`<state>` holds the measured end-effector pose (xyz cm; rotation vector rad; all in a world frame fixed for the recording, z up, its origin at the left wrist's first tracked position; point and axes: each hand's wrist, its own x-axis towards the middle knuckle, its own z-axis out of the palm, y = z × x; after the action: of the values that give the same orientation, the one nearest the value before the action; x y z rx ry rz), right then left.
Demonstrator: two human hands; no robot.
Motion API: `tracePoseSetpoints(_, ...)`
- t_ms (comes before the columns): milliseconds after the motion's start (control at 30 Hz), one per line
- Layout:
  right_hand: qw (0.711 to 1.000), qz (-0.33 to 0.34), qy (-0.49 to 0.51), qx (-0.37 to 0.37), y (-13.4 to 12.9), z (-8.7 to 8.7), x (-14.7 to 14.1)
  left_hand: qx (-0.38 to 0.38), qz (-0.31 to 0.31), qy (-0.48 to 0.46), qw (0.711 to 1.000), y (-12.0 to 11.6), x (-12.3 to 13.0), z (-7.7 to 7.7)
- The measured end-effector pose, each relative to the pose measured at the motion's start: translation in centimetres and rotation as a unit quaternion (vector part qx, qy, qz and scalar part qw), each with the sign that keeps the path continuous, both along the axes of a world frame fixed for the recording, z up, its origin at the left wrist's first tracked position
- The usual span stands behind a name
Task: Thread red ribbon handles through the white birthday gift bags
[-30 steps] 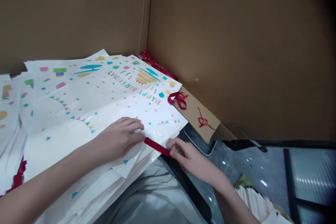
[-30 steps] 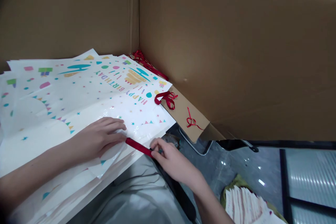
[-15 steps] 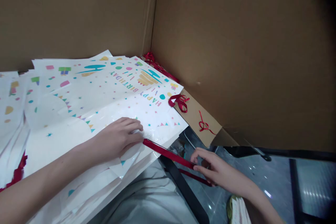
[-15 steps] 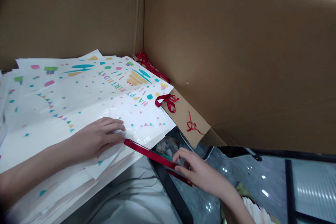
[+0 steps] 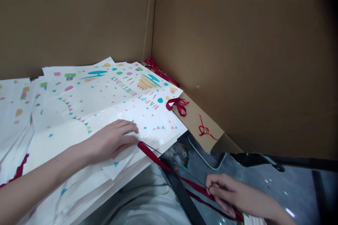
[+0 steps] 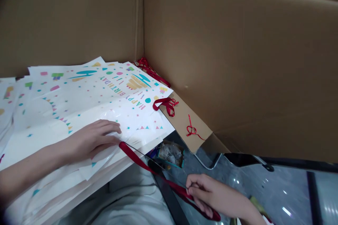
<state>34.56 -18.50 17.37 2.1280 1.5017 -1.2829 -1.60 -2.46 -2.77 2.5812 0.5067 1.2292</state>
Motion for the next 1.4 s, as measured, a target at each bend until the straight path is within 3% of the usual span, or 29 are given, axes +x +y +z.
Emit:
tracePoseSetpoints(167,0.999,0.017,0.032,0.011,-0.5,0.3,0.8,0.013,-0.010,0.008,1.000,-0.1,-0.2,0.4)
tracePoseSetpoints(300,0.999,0.022,0.043,0.009,-0.1,-0.7,0.4,-0.011,-0.017,0.002,1.000,-0.1,-0.1,0.5)
tracePoseSetpoints(500,0.994,0.064,0.073,0.050,2.4,-3.2,-3.8,-0.069,-0.004,0.006,0.998,0.3,0.2,0.5)
tracePoseSetpoints(667,0.989,0.074,0.096,0.090,3.7,-4.2,-6.1,-0.094,0.037,0.029,0.994,0.6,-0.8,0.1)
tracePoseSetpoints(767,0.989,0.072,0.103,0.077,3.0,-4.3,-5.0,-0.118,0.063,0.035,0.990,0.9,-1.8,-0.4)
tracePoseSetpoints(933,0.993,0.031,0.098,0.057,0.6,-4.2,-0.7,-0.137,0.077,0.030,0.987,1.6,-2.9,-1.0)
tracePoseSetpoints(1133,0.972,0.002,0.136,0.193,0.6,-4.3,0.4,-0.128,0.066,0.018,0.989,1.8,-2.6,-1.0)
tracePoseSetpoints(1233,0.961,0.060,0.110,0.246,1.8,-4.7,-0.3,-0.132,0.063,0.017,0.989,1.7,-2.6,-0.9)
tracePoseSetpoints(1333,0.931,0.137,0.070,0.332,2.5,-5.3,-0.7,-0.137,0.061,0.020,0.988,1.5,-2.7,-0.9)
tracePoseSetpoints(1400,0.921,0.165,0.084,0.342,2.5,-5.6,-0.6,-0.139,0.061,0.017,0.988,1.4,-2.8,-0.9)
